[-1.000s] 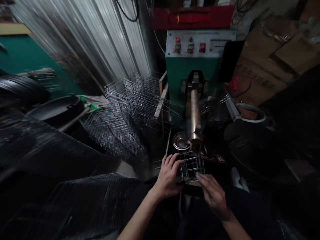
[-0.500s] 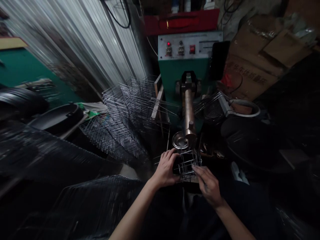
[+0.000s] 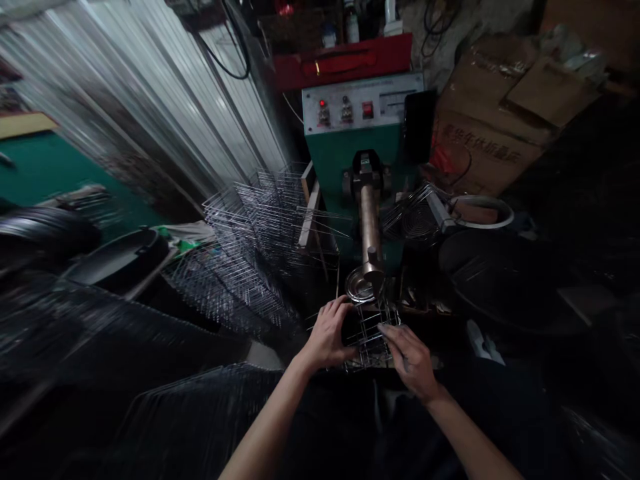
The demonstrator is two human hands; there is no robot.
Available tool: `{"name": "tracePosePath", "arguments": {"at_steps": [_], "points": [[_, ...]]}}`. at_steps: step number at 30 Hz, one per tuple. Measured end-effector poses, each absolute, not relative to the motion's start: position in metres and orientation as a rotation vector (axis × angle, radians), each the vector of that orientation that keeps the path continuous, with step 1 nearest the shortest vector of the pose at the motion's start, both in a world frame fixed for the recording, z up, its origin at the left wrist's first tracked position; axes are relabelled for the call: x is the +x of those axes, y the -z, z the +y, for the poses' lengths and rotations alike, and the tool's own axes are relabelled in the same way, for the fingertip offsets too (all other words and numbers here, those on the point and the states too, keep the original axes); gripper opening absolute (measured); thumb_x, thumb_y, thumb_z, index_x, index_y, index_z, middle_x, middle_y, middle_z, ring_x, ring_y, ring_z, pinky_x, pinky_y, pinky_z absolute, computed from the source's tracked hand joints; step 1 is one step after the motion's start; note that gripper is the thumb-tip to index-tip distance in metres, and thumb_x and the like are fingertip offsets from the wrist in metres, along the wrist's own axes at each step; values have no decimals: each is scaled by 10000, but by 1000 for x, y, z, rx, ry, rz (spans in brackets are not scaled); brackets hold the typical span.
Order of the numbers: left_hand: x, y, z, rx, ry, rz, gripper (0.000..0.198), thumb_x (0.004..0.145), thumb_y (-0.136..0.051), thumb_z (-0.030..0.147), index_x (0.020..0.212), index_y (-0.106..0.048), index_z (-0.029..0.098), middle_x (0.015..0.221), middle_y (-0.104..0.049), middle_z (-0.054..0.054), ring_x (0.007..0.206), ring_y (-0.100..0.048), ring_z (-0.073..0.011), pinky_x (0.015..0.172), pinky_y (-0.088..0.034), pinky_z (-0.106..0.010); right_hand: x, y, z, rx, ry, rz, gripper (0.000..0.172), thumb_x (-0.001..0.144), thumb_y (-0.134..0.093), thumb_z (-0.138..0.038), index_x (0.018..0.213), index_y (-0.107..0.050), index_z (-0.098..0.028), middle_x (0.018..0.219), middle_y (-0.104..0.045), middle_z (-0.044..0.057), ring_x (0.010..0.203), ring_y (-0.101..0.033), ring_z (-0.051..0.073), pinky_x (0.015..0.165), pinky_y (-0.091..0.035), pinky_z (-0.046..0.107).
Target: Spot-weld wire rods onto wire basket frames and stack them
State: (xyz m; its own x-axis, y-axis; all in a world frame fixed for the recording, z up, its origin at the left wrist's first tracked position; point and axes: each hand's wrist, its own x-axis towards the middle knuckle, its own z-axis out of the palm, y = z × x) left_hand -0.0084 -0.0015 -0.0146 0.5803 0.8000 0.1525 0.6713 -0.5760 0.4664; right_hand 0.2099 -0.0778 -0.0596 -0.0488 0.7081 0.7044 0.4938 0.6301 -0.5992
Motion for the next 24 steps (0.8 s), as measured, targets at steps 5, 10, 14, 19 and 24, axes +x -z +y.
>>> {"name": "tracePosePath", "arguments": {"at_steps": [5,10,14,19,24], "points": [[-10,12,-1,2486,-452,1217,769,585,-814,342,1263,-473,220,1469,-431,-160,1315,-444,-378,1083,-375,-531,207,62,-79,-1020,-293,-1659,498,945,-536,-44,1362,-603,-308,1156,-731,46,1050,-689,197,906,-586,357],[-7,8,-6,2494,-449,1230,705,661,-781,391,1275,-470,237,1455,-448,-146,1304,-457,-361,1080,-378,-525,209,61,-80,-1033,-362,-1624,458,954,-543,-71,1346,-605,-299,1123,-724,51,1027,-682,199,891,-587,364],[-6,7,-5,2475,-443,1231,747,617,-802,379,1271,-476,223,1450,-444,-149,1267,-473,-368,1059,-397,-534,210,56,-81,-1051,-372,-1639,426,962,-538,-83,1323,-625,-292,1084,-717,55,1013,-678,188,884,-584,341],[-10,10,8,2420,-487,1128,791,584,-828,389,1271,-483,206,1433,-456,-154,1263,-474,-365,1073,-401,-529,206,50,-80,-1064,-348,-1656,392,968,-534,-102,1296,-646,-284,1053,-710,64,976,-681,188,861,-586,331],[-9,8,27,2439,-467,1098,808,558,-839,362,1271,-499,195,1439,-456,-152,1271,-469,-366,1082,-402,-527,207,47,-68,-1091,-349,-1631,345,976,-535,-133,1254,-670,-286,1058,-717,55,980,-692,190,883,-581,336]]}}
